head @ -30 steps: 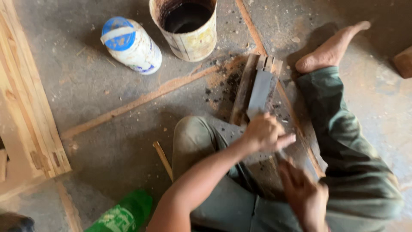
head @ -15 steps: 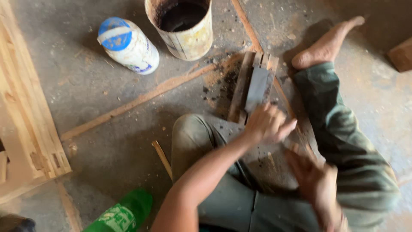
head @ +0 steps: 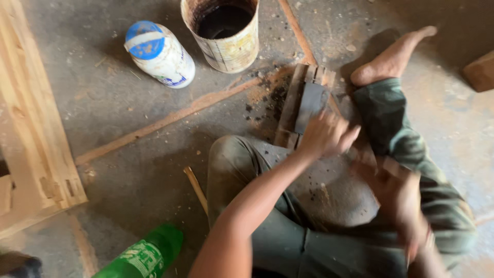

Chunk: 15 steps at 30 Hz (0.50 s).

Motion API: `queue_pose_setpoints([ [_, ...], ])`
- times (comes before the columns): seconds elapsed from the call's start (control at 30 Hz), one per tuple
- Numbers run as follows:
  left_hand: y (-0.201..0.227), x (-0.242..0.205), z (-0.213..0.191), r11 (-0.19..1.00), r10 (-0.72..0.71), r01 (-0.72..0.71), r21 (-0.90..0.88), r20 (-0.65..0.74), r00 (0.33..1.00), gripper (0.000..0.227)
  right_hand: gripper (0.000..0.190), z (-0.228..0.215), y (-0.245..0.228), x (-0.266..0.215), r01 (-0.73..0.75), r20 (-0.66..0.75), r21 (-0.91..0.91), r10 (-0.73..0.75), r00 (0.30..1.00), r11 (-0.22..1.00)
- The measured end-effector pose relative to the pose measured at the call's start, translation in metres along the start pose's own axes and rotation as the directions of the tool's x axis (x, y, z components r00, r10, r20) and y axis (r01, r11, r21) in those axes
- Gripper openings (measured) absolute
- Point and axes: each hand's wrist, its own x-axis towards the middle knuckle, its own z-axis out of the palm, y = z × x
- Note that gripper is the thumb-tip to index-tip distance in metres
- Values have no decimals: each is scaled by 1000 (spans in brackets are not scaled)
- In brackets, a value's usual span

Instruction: The person sits on the floor and sharpens a metal chisel blade on a sharpening stone. They repeatedly rub the blade against the stone, occasionally dipping it into a can of liquid and inspecting the edge.

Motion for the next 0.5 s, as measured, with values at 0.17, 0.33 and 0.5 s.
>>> queue_pose_setpoints([
  [0.17, -5, -24, -6, 999, -35, 34, 15, 114, 993, 59, 24, 18, -12, -30, -12, -98, -61, 6, 995, 998],
  [0.33, -46, 81, 29, 996, -84, 82, 23, 159, 984, 56, 17, 1, 19, 61, 213, -108, 1, -211, 971, 977],
  [0.5, 0, 19, -11, 997, -67, 62, 38, 157, 985, 56, 11, 14, -18, -8, 131, -107, 40, -127, 986, 991],
])
